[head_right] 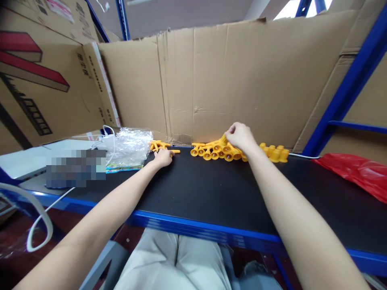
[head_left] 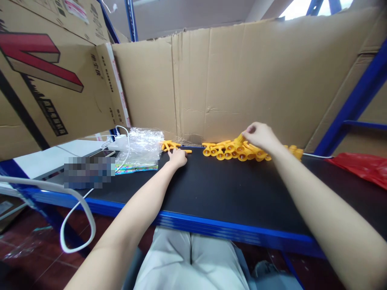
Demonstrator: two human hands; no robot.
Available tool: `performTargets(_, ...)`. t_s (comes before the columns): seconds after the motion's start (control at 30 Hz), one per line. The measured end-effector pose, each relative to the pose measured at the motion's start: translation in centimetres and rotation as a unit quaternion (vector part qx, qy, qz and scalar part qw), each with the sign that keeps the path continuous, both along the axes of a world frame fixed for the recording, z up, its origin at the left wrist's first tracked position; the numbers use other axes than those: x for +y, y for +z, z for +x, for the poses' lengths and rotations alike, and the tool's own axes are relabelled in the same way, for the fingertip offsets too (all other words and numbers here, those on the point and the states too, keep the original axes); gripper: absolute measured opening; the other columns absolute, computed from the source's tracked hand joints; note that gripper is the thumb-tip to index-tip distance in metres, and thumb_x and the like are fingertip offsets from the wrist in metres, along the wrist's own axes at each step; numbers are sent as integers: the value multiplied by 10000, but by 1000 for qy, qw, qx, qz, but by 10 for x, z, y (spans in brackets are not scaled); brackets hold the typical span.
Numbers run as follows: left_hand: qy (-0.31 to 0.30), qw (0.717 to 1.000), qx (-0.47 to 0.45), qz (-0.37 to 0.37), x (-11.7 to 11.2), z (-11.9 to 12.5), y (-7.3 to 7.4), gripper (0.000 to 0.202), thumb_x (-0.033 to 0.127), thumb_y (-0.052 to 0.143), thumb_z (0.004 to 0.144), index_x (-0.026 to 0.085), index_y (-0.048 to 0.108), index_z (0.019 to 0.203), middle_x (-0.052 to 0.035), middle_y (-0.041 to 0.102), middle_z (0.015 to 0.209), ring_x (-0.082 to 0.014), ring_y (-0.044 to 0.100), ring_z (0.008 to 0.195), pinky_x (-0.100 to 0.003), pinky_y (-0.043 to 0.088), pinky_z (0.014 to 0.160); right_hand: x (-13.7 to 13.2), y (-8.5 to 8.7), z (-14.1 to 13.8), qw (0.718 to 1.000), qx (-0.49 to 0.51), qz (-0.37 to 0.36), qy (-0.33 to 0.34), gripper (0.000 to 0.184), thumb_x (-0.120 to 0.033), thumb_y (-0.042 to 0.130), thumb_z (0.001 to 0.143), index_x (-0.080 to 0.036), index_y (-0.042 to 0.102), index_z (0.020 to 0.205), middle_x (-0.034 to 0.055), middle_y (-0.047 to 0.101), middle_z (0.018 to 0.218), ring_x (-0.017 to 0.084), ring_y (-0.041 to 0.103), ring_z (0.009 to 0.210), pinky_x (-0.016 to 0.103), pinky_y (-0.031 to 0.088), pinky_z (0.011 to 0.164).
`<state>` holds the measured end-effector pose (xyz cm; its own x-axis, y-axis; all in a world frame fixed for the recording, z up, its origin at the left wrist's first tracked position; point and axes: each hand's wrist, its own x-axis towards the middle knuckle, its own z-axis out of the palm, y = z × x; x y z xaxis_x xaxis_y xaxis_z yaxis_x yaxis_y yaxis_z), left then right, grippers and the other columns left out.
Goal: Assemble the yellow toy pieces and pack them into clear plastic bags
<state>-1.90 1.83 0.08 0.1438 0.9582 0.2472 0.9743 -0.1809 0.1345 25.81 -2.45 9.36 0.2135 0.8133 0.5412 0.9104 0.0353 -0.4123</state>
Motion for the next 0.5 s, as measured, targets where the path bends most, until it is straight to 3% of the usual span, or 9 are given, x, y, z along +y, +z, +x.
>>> performTargets(0.2, -56, 998, -9, 5, -4, 8, 1, 307, 152, 448, 728, 229, 625, 967, -75, 600, 1049, -277, 453, 1062, -519, 311, 890, -13, -40, -22, 978, -114, -144, 100, 39, -228, 544, 677, -201, 517, 672, 17, 607, 682, 164, 564, 641, 264, 411, 575)
performTargets(0.37, -90, 996, -18, 18, -9, 11, 5, 223, 321, 499, 753, 238, 631, 911, -71, 578, 1016, -269, 469, 1027, -487, 330, 886, -5, -60, -26, 973, -87, -121, 174, 127, -240, 559, 695, -193, 494, 793, 31, 607, 824, 162, 566, 743, 266, 420, 650)
performTargets(0.5, -63, 998, 3, 31, -14, 9, 8, 336, 393, 504, 747, 250, 563, 1045, -97, 483, 1134, -297, 383, 1123, -532, 274, 918, -2, -69, -31, 972, -23, -134, 194, 245, -283, 617, 657, -181, 477, 831, 38, 591, 869, 152, 553, 749, 263, 421, 665)
